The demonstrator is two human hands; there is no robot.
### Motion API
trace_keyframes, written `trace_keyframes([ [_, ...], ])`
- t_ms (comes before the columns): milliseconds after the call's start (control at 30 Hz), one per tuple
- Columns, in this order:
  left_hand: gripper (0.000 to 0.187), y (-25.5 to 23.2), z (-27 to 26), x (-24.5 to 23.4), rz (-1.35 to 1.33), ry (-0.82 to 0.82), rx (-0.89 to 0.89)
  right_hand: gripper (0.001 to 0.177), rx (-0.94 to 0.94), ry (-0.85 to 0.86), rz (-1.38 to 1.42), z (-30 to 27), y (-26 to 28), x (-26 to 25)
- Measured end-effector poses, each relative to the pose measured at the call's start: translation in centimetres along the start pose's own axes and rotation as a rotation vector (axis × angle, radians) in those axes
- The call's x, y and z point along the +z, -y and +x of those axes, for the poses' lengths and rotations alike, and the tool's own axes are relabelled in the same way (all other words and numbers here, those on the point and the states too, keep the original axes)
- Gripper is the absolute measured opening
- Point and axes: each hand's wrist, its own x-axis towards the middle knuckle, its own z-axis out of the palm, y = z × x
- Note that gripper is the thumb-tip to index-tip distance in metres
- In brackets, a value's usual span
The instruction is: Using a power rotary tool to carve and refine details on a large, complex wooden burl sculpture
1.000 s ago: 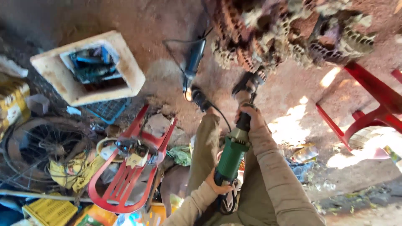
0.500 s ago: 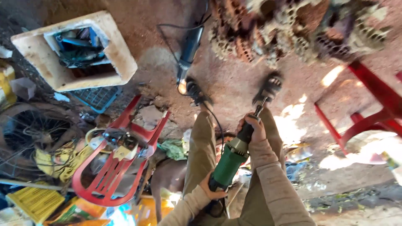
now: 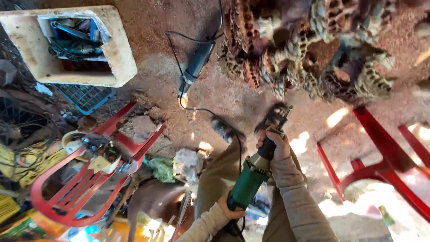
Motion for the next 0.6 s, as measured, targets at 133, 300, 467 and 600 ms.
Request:
trace_keyframes([
  [133,0.097,3.0,3.5,0.1,-0.051,-0.027,0.052,0.024,0.036,0.025,-0.028,4.0,-1.2,-1.4],
  [300,0.071,1.6,7.4,-1.6,-0.328,0.097,0.266,0.022,-0.013,0.033,-0.223,8.4,-2.6,0.1],
  [467,0.07,2.5,10.9,-4.6,-0.317,0.143,0.25,0.038,0.0,0.154,-0.202,12.0,-3.4,1.4],
  [600,0.065,4.6,13.5,-5.1,-0.282,0.13,0.314,0.035,0.048,0.208,-0.238,14.0,-3.9,1.9],
])
